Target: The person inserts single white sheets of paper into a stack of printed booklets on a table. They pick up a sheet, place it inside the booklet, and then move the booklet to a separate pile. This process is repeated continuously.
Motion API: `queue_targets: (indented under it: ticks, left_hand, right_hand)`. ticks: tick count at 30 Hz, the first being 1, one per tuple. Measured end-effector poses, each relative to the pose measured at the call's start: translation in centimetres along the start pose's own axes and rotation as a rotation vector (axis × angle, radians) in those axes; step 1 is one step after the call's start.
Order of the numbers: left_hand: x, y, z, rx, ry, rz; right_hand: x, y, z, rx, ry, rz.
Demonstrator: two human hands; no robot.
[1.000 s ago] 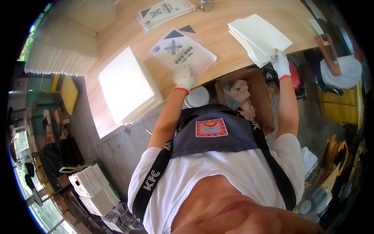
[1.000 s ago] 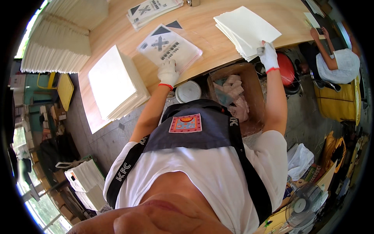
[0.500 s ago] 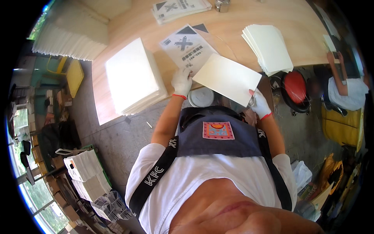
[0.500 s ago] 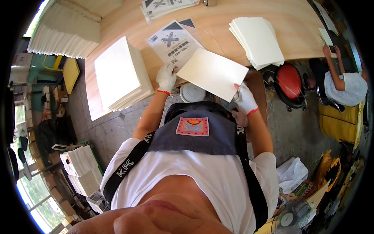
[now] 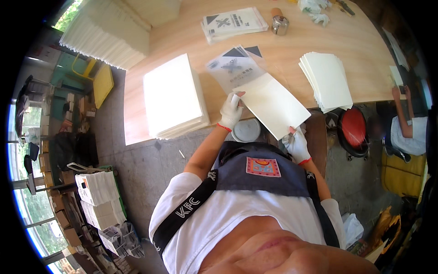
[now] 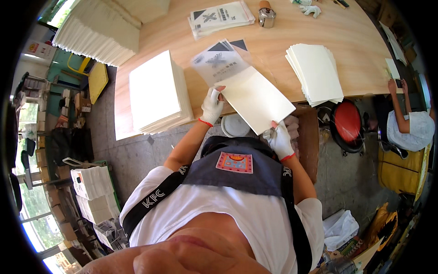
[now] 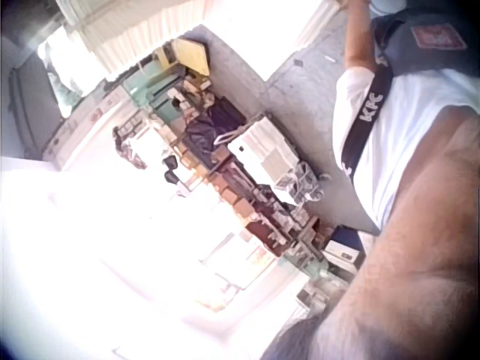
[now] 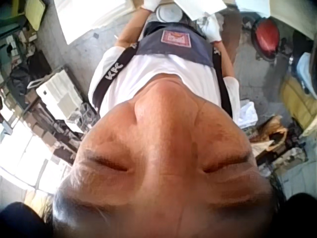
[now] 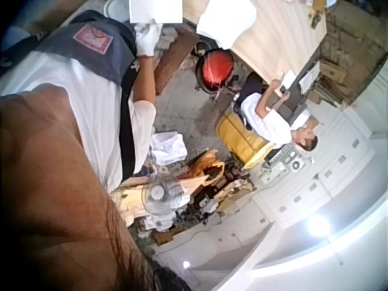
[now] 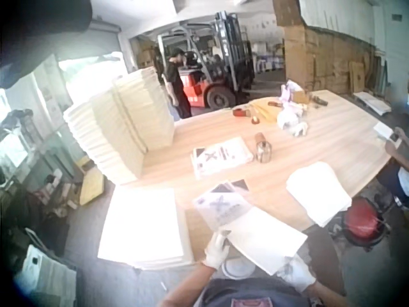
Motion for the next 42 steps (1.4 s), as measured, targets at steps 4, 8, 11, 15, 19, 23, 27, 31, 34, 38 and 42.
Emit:
queue_targets:
  ticks: [4, 8, 11, 15, 19, 23, 27, 31, 34, 38, 42]
  left_hand:
    - [-1.2, 0.3, -4.0, 0.346, -0.531, -0.292]
    - [-1.5, 5.5, -4.7, 0.42, -0.934, -0.977]
    - [-3.3, 11.5, -7.2, 0.095, -1.244, -1.702]
    - [-3.6, 12.6, -12.4, -0.05, -1.479, -1.836]
    - [-4.3, 11.3, -17.2, -0.144, -1.546, -1.599]
    - [-7.0, 10.0, -18.7, -0.23, -1.264, -0.729]
    - [-8.1, 8.4, -17.0, -0.17, -1.224, -0.58]
    - [-10.4, 6.1, -19.4, -0.267, -1.387, -0.779]
    - [-8.1, 0.6, -14.9, -0.049, -1.281, -0.629]
    - [-7.8, -0.7, -13.6, -0.181, -1.262, -0.598]
    - [-9.0, -0.2, -13.9, -0.304, -1.208, -0.508]
  right_hand:
    - [0.0, 1.8, -1.8, 0.084, -0.064, -0.085]
    - [1.1, 2.0, -2.6, 0.051, -0.024, -0.167]
    - [1.3, 1.4, -2.7, 0.06, 0.0, -0.218]
    - [2.7, -0.3, -1.9, 0.073, 0.087, -0.208]
    - [7.3, -2.0, 0.5, 0.228, 0.208, -0.258]
    - [10.5, 1.3, 7.5, 0.1, 0.261, 0.219]
    - [9.9, 4.8, 7.5, 0.179, 0.3, 0.263]
    - [8.2, 3.8, 5.9, -0.042, 0.094, -0.679]
    - [7.9, 7.4, 5.8, -0.288, -0.287, -1.359]
    - [11.0, 10.7, 6.4, -0.519, -0.831, -1.811]
    - [12.6, 12.1, 7.0, -0.554, -0.762, -2.102]
Point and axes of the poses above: each hand's wrist, its own z-axis towards the middle knuckle, its own y-axis out of the palm, x = y × z, the point moved 7 cm from there along z, towards the middle knuckle, and after that the axes turned 11 degrees about x, right-handed, at the moved point
